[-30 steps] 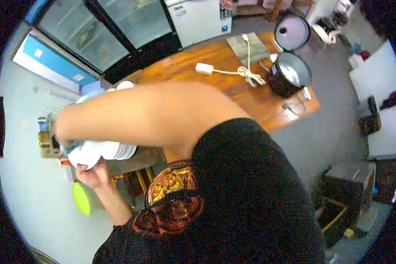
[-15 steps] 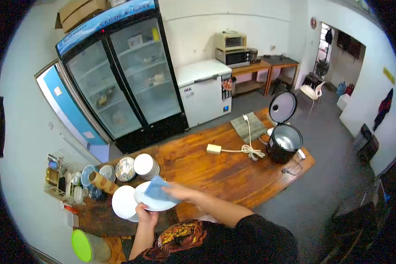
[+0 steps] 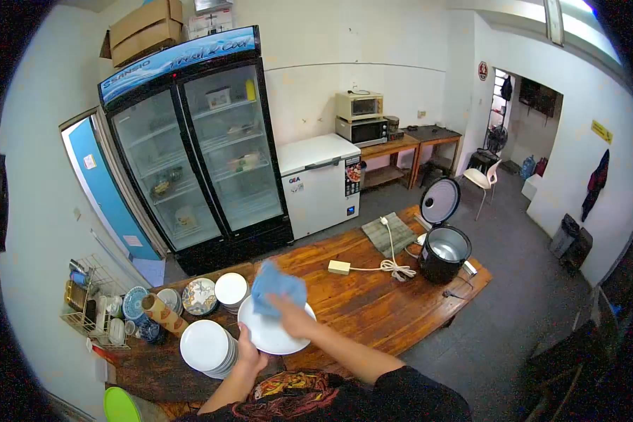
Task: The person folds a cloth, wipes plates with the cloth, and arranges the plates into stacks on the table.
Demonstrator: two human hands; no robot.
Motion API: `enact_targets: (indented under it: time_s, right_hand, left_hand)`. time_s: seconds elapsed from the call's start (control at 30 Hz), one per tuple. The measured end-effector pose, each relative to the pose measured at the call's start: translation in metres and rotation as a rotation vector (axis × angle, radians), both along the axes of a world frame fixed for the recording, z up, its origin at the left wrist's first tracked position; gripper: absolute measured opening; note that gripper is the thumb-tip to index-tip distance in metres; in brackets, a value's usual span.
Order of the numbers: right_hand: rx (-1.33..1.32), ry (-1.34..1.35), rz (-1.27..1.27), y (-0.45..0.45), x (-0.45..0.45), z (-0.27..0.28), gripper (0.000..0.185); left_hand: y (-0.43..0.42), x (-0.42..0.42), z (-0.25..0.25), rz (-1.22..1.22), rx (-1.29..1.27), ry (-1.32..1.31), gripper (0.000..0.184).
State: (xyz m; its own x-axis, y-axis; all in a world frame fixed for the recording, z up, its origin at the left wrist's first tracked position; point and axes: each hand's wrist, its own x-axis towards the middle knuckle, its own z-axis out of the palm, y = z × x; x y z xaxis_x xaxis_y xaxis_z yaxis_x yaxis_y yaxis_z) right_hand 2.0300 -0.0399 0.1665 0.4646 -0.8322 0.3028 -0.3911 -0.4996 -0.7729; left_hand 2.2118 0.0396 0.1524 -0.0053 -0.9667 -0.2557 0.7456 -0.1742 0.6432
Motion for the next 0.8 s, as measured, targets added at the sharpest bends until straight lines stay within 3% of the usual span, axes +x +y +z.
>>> enact_targets:
  time_s: [0.03, 0.07, 0.13, 0.27, 0.37, 0.47, 0.63, 0.8]
  right_hand:
    - [-0.009, 0.0, 0.065, 0.007, 0.015, -0.001, 0.068]
    - [-0.051, 0.302, 0.04, 0.026, 0.029, 0.016, 0.065]
    - [-0.017, 0.558, 0.088, 0.04, 0.039, 0.026, 0.062]
    - [0.075, 0.429, 0.332, 0.061, 0.023, 0.019, 0.06]
    - [0.081, 0.428, 0.355, 0.061, 0.026, 0.016, 0.061]
    - [-0.023, 0.61, 0.32, 0.066, 0.032, 0.047, 0.064]
    - [-0.293, 0.445, 0.15, 0.055, 0.056, 0.019, 0.064]
    - [-0.075, 0.343, 0.435, 0.061, 0.034, 0.044, 0.064]
  left_hand:
    - [0.0, -0.005, 0.008, -0.025, -0.035, 0.023, 0.07]
    - [0.0, -0.009, 0.015, -0.046, -0.073, 0.044, 0.074]
    - [0.002, -0.01, 0.018, -0.05, -0.115, 0.067, 0.078]
    - [0.009, 0.008, -0.004, -0.065, -0.109, 0.084, 0.076]
    - [0.015, 0.011, -0.006, -0.111, -0.125, 0.021, 0.075]
    - [0.028, 0.0, -0.003, -0.124, -0.13, -0.006, 0.074]
    - [0.032, 0.002, 0.021, -0.029, -0.155, 0.011, 0.076]
    - [0.033, 0.011, 0.005, 0.055, -0.154, 0.012, 0.075]
